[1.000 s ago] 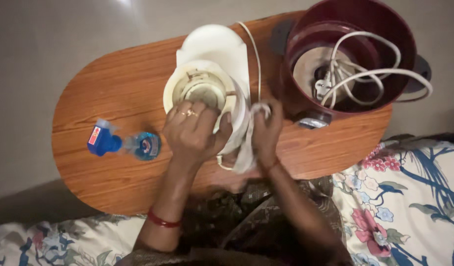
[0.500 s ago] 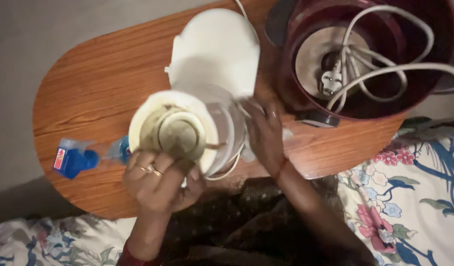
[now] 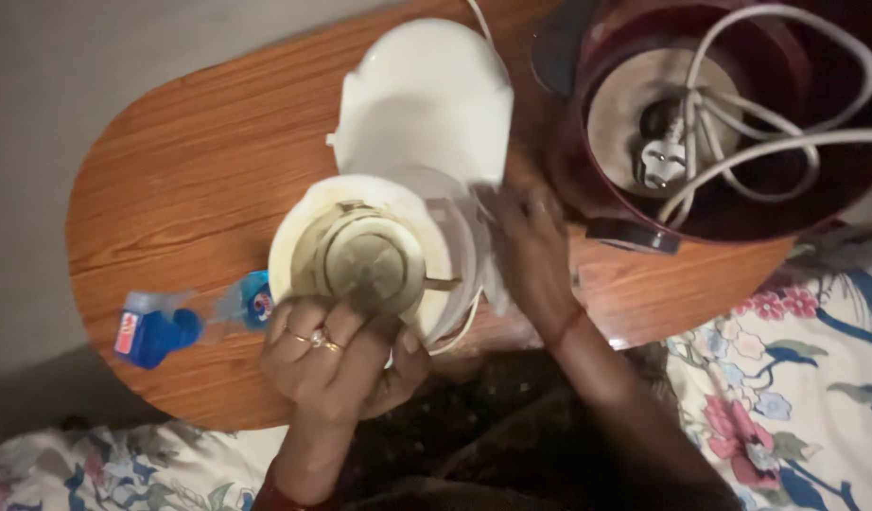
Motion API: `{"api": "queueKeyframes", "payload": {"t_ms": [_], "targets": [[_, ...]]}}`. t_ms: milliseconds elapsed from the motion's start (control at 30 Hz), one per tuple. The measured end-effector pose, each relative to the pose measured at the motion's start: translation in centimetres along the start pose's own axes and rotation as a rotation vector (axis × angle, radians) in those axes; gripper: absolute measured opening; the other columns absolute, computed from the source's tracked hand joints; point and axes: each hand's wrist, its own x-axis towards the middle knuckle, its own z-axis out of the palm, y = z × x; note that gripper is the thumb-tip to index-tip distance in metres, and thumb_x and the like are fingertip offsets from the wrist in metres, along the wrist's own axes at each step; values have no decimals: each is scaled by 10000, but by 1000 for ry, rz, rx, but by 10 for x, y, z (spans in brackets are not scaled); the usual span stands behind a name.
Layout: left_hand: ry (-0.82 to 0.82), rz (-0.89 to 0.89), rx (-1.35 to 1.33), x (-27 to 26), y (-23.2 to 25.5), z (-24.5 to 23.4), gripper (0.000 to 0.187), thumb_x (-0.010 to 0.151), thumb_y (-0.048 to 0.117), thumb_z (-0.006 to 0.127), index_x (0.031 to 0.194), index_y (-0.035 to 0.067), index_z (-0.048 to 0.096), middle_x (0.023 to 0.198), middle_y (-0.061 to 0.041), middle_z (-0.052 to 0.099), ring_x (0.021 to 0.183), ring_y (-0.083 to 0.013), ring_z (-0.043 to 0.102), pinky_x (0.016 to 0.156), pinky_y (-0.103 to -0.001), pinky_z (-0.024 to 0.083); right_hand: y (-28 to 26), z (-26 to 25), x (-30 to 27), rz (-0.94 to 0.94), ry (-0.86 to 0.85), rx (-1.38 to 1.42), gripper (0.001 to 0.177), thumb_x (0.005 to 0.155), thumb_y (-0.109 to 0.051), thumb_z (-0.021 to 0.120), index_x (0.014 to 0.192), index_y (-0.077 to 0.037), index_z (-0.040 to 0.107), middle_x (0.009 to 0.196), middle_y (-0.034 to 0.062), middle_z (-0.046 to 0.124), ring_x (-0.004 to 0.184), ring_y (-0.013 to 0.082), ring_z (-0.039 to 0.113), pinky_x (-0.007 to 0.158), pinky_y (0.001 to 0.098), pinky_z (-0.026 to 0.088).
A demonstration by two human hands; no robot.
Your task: The person cleans the base of a kitchen mixer by spraying it with a cleaning solution and wiping all surfaces with a cloth.
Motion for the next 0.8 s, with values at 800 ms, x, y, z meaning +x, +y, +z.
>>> {"api": "queueKeyframes", "payload": {"t_ms": [800], "targets": [[-41,36,-31,1,-11,-4,93,831,192,748,878,128,699,947,-47,680,770,-222,586,679,-374,474,-1,-18,-21,-4,-46,-4,341,903,39,656,1227,-45,720,1113,180,612,1019,329,616,859,412,538]]}}
